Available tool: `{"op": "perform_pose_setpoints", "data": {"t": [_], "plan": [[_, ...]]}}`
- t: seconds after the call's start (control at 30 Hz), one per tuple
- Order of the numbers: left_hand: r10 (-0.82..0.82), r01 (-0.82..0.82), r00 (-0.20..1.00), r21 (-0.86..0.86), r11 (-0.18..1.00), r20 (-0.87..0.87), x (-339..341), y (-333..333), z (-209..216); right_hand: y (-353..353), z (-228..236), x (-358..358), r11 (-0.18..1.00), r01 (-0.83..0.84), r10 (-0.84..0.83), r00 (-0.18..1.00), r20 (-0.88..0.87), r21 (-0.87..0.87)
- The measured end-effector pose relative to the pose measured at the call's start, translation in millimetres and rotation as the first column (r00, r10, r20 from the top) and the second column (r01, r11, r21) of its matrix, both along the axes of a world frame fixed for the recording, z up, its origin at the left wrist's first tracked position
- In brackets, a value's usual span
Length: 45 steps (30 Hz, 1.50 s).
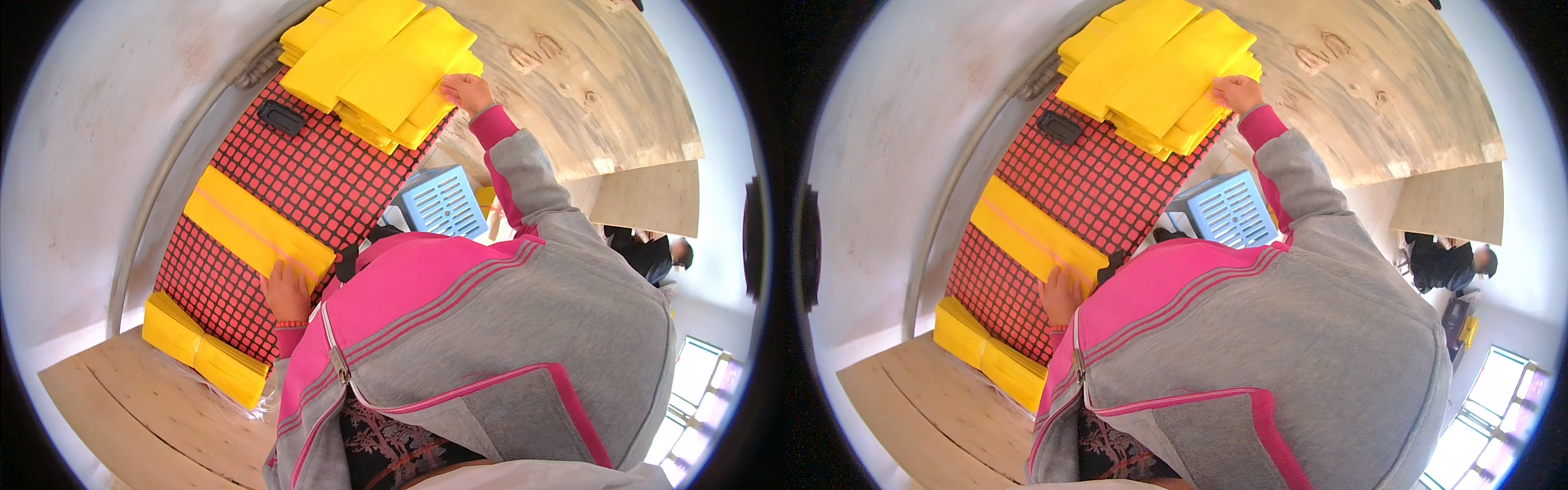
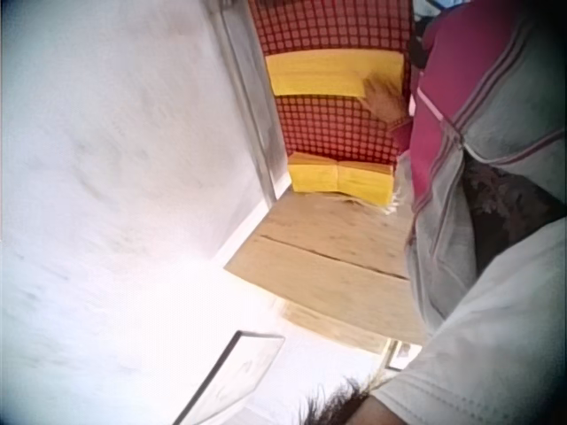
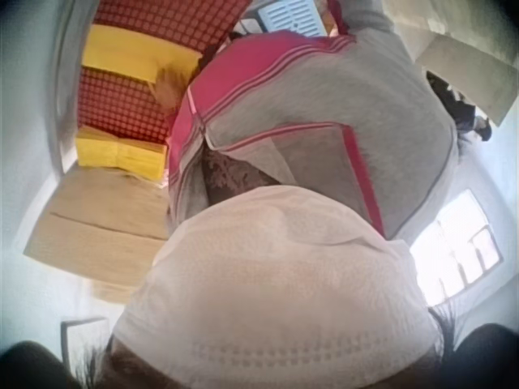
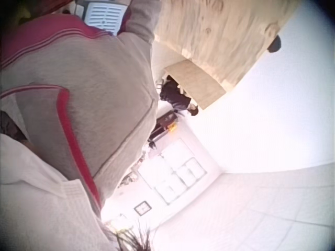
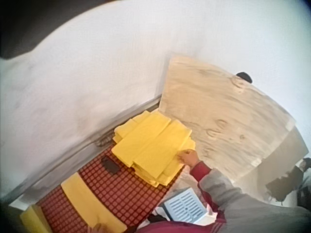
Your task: The person repeatedly picks up stacks of yellow envelopes, aligns them, and secures each stack with a white plastic tie. Bundled stacks are placed on a red grid mat on a wooden table. The process is repeated multiple times throughout the clip.
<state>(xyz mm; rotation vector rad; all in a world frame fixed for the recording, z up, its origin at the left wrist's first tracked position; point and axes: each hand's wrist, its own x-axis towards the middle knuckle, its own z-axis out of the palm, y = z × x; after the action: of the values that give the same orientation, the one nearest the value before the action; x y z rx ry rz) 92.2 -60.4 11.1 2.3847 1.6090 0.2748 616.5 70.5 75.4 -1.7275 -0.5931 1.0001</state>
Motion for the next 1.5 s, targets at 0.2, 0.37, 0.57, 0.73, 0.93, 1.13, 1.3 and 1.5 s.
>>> {"op": "perform_pose_setpoints", "data": {"t": [0.2,0.37,0.57,0.73,0.93,1.13,1.3,1.5], "plan": [[0.012,-0.012,1.0,-0.011,1.0,-0.005,-2,2,-2,21,-23,38,0.995,0.088,-0.095,0.949,-0.3,-0.037],[0.015,-0.015,1.0,-0.042,0.999,0.009,-5,2,-3,50,-7,34,0.975,0.193,-0.223,0.865,-0.45,-0.112],[0.047,-0.047,0.999,-0.016,0.999,0.011,-4,-2,-2,69,-11,29,0.984,0.175,-0.131,0.842,-0.523,0.035],[0.009,-0.007,0.999,-0.06,0.998,0.031,-8,5,13,72,-21,32,0.973,0.214,-0.138,0.846,-0.514,0.092],[0.048,-0.02,0.93,-0.083,0.996,0.363,15,34,45,37,17,7,0.969,0.125,-0.001,0.865,-0.502,0.212],[0.426,0.346,0.399,-0.564,0.75,0.812,75,85,64,10,68,-59,0.942,-0.07,0.218,0.871,-0.44,0.328],[0.633,0.657,0.098,-0.528,0.538,0.767,79,90,73,23,73,-146,0.837,-0.345,0.509,0.775,-0.375,0.425],[0.657,0.464,0.102,-0.62,0.633,0.747,43,47,55,50,20,-255,0.722,-0.59,0.691,0.583,-0.428,0.362]]}}
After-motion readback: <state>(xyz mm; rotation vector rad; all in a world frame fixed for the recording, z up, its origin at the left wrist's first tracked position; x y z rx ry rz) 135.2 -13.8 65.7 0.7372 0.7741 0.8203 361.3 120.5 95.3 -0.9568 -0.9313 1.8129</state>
